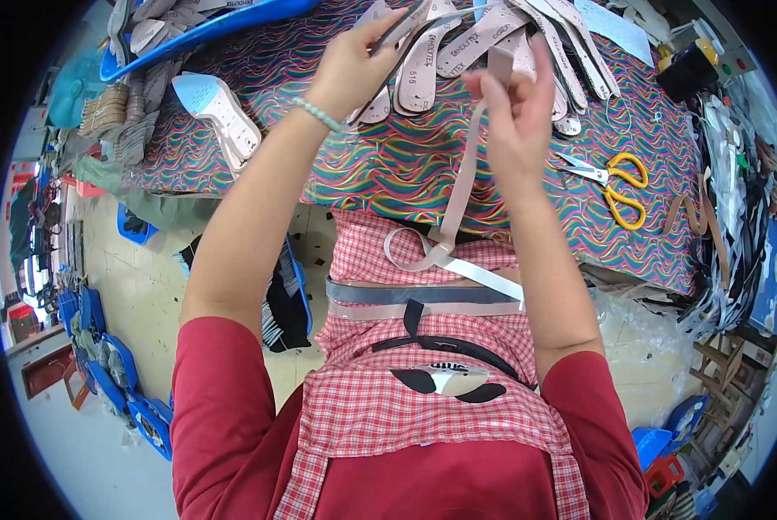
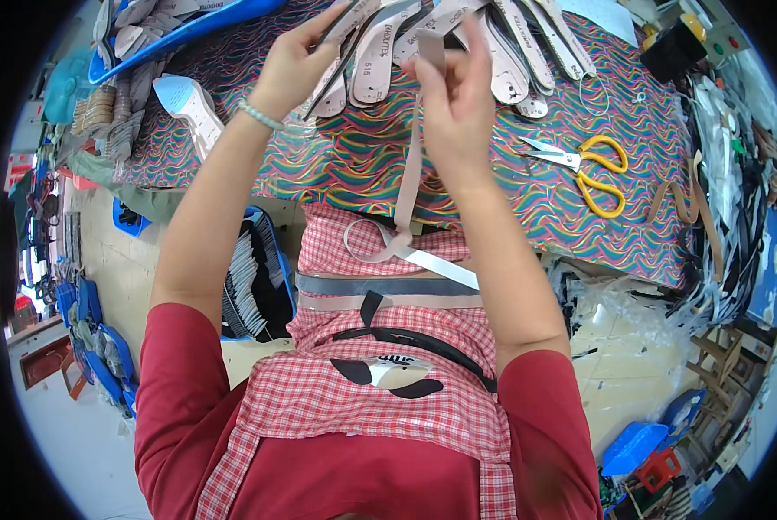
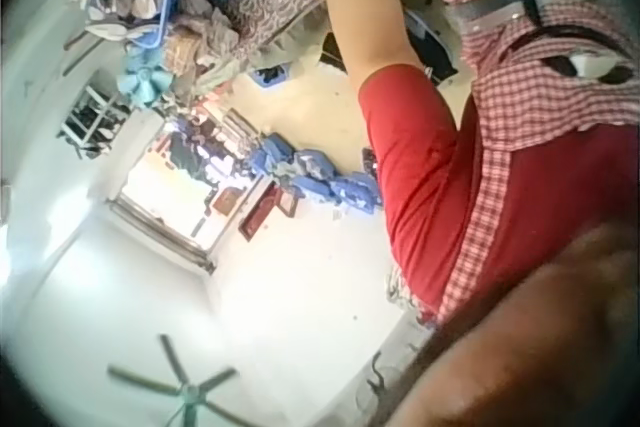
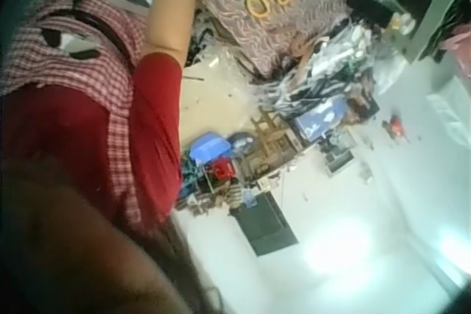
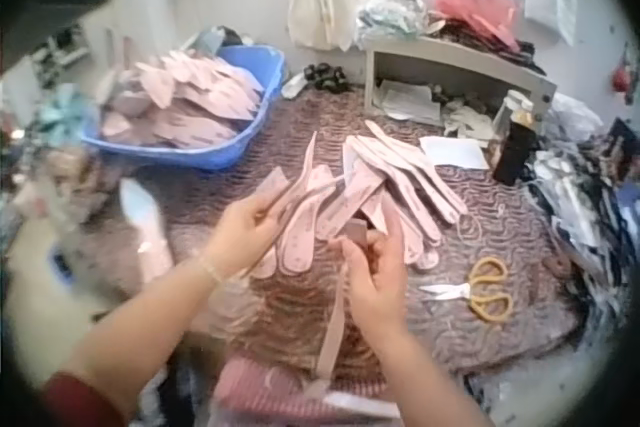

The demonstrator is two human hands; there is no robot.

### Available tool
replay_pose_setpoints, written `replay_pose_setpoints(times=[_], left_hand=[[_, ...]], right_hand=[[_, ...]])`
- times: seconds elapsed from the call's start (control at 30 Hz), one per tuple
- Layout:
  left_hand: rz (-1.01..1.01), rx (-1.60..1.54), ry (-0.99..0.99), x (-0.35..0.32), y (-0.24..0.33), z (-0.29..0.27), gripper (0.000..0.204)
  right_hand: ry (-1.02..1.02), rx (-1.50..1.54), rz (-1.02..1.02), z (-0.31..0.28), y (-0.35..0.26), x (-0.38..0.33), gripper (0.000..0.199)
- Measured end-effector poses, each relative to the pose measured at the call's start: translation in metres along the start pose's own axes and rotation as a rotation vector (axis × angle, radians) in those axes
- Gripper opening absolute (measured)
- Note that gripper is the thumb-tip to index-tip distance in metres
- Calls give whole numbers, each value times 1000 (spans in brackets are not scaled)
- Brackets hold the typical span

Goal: The person assembles shoe parts by hand, repeatedly picking up a pink insole and a light blue sole piece, aligning them, and pressing them together. They handle the parts one at a time, turning them over and adjusting alignment before placing the assembled unit on the table.

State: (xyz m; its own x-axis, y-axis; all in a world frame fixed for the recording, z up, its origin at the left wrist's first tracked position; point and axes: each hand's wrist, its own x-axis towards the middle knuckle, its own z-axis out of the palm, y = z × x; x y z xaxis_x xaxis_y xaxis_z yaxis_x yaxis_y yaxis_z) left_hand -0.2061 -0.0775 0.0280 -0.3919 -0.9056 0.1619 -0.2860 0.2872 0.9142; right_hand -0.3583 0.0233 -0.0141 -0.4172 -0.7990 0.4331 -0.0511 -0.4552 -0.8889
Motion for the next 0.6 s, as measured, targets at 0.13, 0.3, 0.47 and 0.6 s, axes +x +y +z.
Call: replay_pose_setpoints(times=[0.13, 0.3, 0.47, 0.6], left_hand=[[452, 419, 117, 16, -39, 6, 36], [208, 232, 115, 25, -44, 7, 32], [-11, -254, 121, 21, -63, 2, 38], [105, -798, 178, 16, -40, -12, 33]], right_hand=[[-133, -380, -310, 15, 6, 45, 18], [-52, -477, -577, 44, 54, 84, 19], [-71, -593, -425, 36, 62, 74, 22], [-179, -757, -314, 21, 86, 52, 19]])
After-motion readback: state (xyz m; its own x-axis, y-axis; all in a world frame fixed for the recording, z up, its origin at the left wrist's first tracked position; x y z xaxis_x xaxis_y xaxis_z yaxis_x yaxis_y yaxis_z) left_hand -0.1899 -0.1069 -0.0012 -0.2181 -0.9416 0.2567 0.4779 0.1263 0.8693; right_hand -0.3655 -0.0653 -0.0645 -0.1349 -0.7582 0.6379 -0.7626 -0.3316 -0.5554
